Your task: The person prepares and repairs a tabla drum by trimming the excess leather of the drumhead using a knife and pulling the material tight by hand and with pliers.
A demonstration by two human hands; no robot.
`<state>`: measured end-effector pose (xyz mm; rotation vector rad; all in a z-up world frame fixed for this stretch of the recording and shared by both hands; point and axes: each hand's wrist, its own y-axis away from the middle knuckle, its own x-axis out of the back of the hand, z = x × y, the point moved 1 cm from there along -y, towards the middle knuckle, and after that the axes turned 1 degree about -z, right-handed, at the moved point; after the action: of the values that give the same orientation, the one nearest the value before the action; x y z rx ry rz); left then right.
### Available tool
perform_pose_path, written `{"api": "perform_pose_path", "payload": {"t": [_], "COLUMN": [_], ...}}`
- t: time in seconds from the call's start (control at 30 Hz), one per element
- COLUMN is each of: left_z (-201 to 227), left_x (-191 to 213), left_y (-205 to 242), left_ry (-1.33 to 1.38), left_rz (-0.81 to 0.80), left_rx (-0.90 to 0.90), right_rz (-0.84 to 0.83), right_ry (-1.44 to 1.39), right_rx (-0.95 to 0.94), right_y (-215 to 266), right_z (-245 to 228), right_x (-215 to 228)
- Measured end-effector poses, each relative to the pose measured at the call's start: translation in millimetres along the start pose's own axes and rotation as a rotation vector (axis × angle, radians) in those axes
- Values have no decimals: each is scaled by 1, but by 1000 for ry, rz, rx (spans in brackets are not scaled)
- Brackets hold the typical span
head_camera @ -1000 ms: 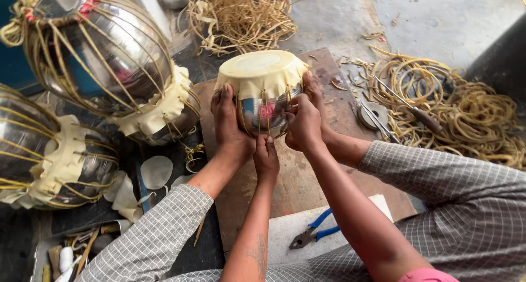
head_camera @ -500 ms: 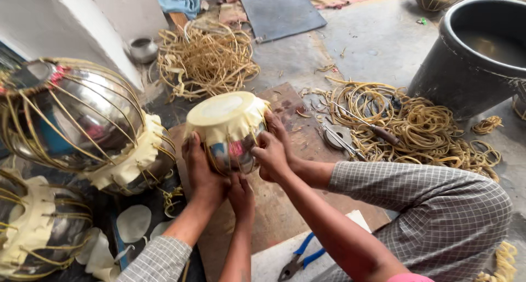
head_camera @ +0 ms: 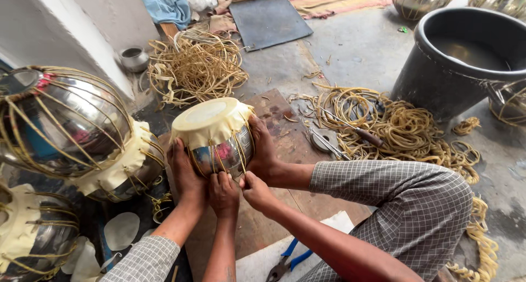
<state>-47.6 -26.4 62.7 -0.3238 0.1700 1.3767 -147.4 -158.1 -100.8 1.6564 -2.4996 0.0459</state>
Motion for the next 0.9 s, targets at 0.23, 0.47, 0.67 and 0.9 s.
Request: {"api": "perform_pose_path", "payload": {"t": [0.23,0.47,0.67,0.9], "left_z": [10,5,-16,-67], "left_x": [18,13,36,2], "left_y": [9,-2,-5,-1], "left_ry": [-182,48,-733,-638], "left_rz": [-100,5,-42,16], "left_rx": [-56,36,-613,-213], "right_rz": [-103,143,172,-219], "right_ry": [-19,420,476,401], "right_rx": [-74,522,243,431], "right_y": [14,-49,-84,-63], "right_z": [-21,-52,-105,-74], "right_x": [-6,11,5,24]}}
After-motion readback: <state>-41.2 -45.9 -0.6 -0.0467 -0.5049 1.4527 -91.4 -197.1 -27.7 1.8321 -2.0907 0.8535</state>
